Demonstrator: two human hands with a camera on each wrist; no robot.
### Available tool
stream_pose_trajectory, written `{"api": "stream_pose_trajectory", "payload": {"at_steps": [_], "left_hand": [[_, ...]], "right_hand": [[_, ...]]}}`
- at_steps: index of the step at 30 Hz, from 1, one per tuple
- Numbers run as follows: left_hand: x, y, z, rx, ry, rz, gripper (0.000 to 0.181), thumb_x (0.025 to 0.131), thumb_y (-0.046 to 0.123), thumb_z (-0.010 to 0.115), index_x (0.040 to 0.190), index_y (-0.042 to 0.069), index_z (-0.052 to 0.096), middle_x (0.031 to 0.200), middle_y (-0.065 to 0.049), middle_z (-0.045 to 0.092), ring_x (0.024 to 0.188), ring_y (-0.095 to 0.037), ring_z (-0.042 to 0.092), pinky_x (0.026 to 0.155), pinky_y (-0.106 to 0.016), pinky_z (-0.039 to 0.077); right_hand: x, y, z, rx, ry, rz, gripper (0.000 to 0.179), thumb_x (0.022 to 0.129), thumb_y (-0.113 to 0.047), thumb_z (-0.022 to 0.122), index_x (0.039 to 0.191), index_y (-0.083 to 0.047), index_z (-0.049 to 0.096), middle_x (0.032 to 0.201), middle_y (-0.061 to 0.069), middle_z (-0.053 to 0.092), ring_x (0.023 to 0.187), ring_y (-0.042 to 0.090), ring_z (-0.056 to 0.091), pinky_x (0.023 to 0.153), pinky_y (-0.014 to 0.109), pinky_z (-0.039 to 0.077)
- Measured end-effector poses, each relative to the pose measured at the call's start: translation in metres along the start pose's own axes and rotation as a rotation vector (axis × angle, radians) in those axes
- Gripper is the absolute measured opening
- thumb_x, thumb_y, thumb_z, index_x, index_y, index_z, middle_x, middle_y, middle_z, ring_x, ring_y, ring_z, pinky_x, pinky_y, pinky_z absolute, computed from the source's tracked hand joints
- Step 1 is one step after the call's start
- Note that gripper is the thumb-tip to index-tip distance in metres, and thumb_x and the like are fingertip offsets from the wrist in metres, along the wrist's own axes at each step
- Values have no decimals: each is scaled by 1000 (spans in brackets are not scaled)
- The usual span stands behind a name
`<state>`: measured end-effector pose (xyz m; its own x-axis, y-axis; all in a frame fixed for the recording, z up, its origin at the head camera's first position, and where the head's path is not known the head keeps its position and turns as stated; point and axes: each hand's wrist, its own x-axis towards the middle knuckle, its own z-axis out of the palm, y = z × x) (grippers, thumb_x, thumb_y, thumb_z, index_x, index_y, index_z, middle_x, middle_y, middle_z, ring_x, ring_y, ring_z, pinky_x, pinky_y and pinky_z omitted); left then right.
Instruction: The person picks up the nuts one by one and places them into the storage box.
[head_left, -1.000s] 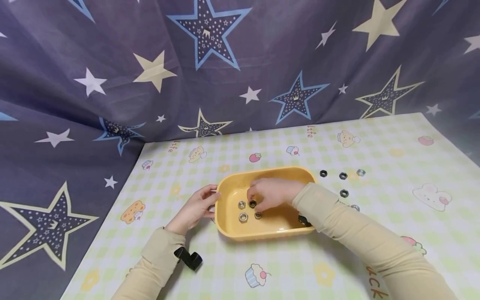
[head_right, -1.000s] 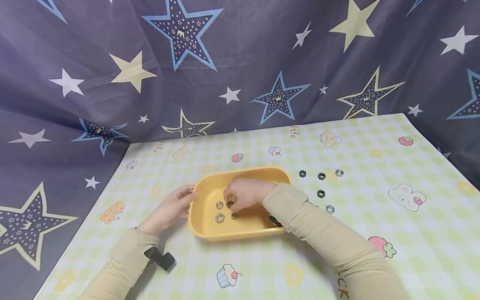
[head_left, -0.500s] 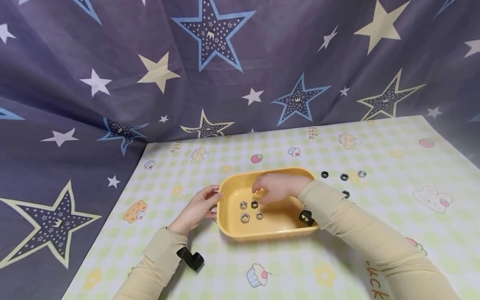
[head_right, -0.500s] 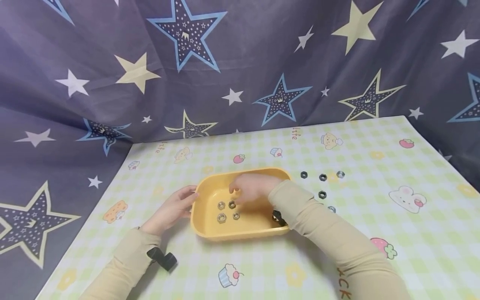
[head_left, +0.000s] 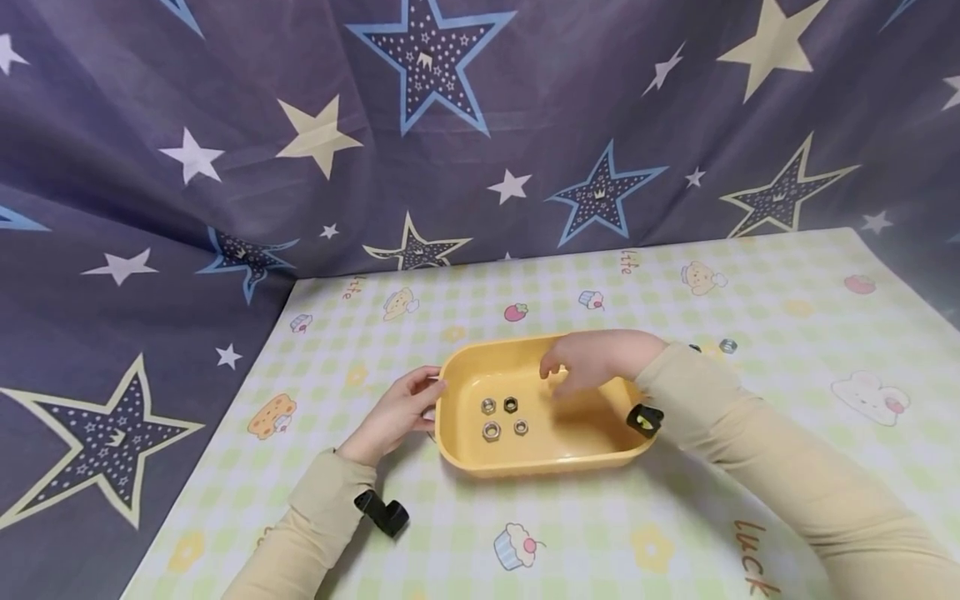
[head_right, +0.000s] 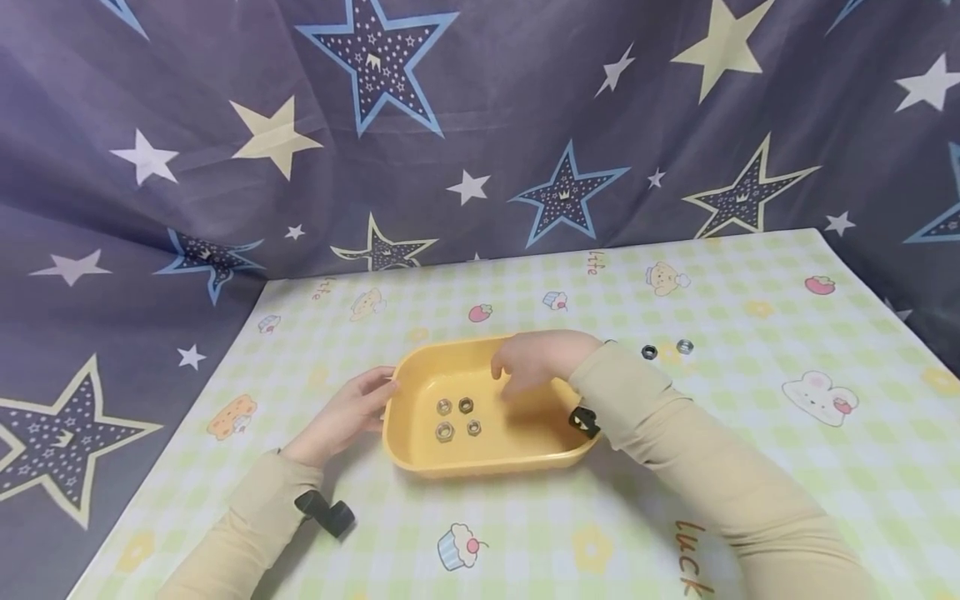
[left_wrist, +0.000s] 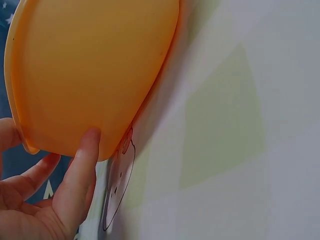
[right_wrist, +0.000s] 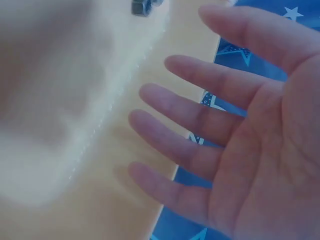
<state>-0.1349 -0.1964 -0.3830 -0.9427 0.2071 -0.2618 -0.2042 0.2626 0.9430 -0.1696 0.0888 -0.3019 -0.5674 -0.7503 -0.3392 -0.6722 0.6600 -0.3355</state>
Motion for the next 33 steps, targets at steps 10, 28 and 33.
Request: {"api": "stream_pose_trajectory", "payload": {"at_steps": [10, 28, 33], "left_hand": [[-1, -1, -1, 7, 5, -1, 39, 99, 19, 48, 132, -1, 44, 102, -8, 55, 76, -10, 59, 65, -27, 59], [0, -2, -1, -10, 0, 15, 38, 99, 17, 47, 131, -3, 44, 102, -8, 55, 76, -10, 59, 64, -28, 59], [1, -3, -1, -5, 1, 13, 38, 99, 19, 48, 132, -2, 44, 102, -8, 55, 77, -11, 59, 64, -27, 59]], "right_hand": [[-35, 14, -7, 42, 137, -33, 31, 88, -17, 62, 112, 1, 64, 113, 13, 65, 101, 31, 60, 93, 44, 49], [-73, 48, 19, 43, 503, -164, 14, 85, -9, 67, 99, -12, 68, 110, 4, 63, 105, 24, 57, 89, 44, 49], [-81, 61, 30, 21, 574, -179, 16, 82, -8, 70, 98, -11, 68, 111, 7, 62, 104, 24, 57, 86, 44, 51]]}}
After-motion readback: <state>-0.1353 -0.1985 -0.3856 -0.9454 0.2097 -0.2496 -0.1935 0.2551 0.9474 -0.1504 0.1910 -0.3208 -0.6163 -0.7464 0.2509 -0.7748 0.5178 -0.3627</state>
